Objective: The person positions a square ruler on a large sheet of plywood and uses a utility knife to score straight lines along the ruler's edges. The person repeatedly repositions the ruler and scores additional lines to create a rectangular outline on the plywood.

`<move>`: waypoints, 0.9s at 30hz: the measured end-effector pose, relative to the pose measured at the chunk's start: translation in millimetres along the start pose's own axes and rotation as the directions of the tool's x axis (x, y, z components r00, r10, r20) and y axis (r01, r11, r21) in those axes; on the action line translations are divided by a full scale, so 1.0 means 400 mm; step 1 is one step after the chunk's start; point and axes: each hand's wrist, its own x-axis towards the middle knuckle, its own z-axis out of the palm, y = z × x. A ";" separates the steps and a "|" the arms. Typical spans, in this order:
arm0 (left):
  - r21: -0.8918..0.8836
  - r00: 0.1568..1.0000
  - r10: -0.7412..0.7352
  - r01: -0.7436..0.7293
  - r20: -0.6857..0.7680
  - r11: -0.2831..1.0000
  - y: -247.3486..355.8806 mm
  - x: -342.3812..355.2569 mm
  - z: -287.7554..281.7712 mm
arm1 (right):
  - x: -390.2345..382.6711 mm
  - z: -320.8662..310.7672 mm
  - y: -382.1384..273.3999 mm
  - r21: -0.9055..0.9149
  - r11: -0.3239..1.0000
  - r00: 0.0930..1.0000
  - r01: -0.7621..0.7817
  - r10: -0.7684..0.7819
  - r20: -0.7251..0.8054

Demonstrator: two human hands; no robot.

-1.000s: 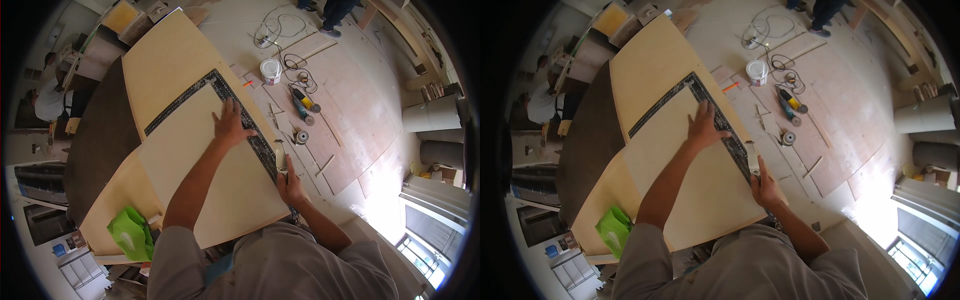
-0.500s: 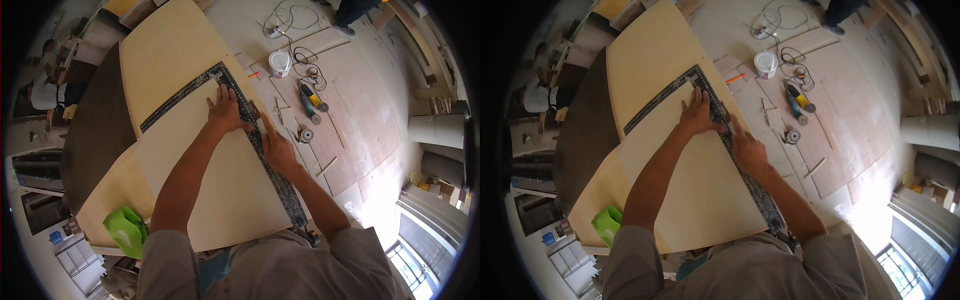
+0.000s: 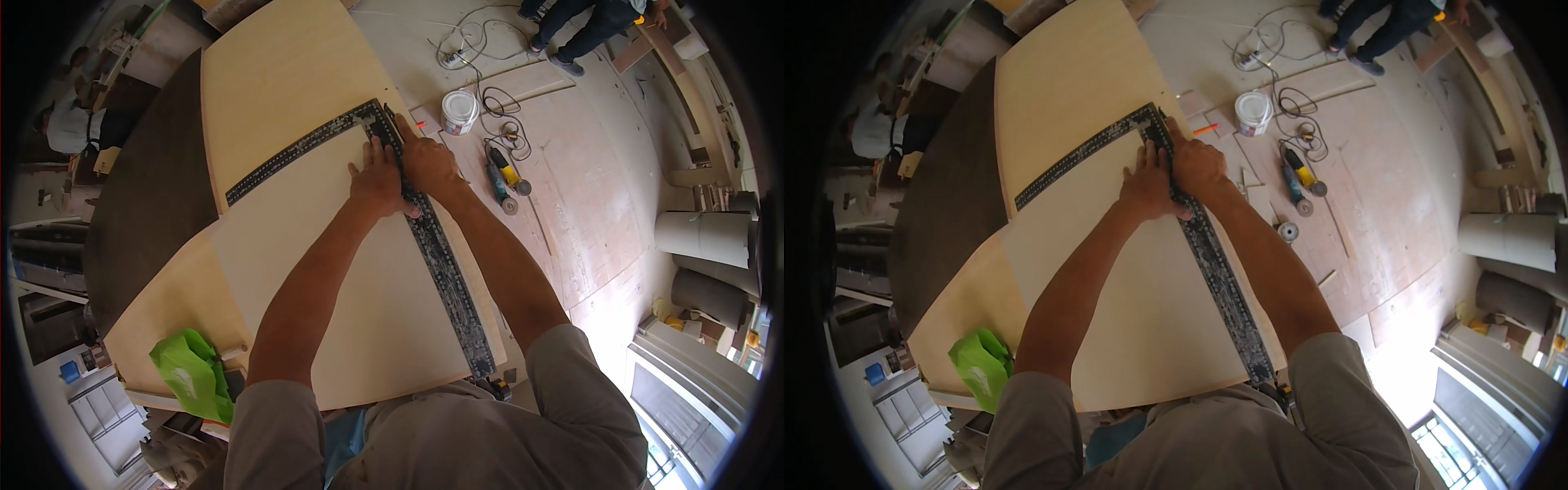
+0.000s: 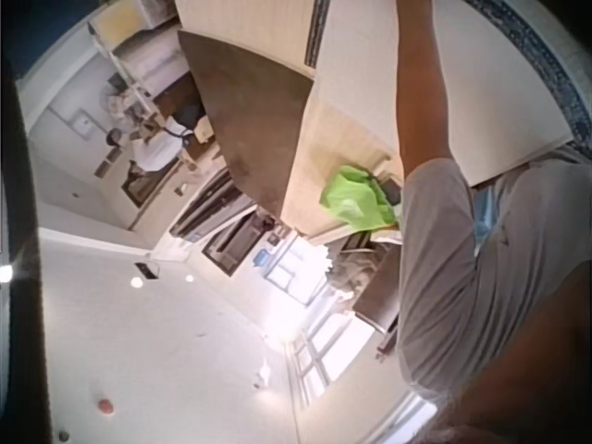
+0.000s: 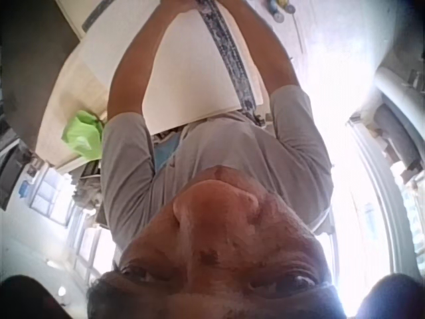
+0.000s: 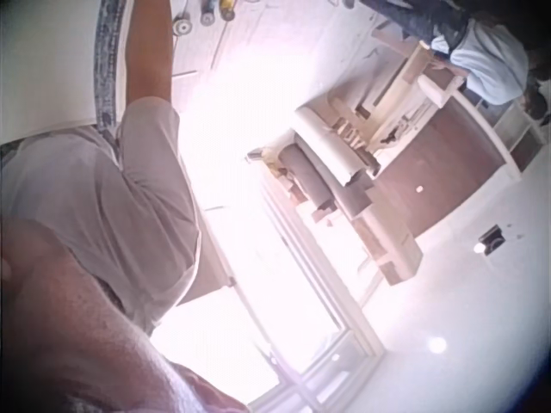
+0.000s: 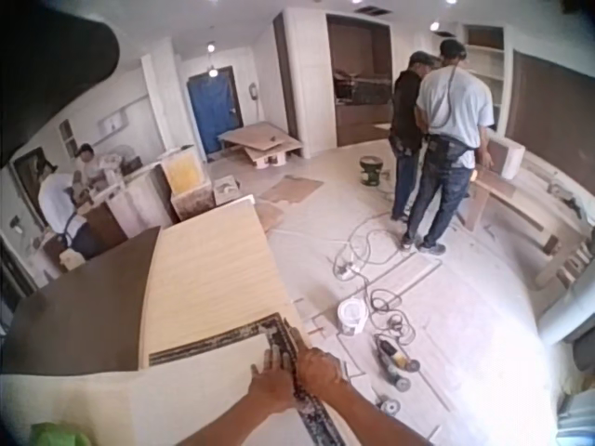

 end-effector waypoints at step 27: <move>-0.032 1.000 -0.002 0.001 -0.011 0.999 0.007 -0.002 -0.007 | 0.015 0.006 -0.003 0.080 0.997 1.000 0.009 -0.008 -0.023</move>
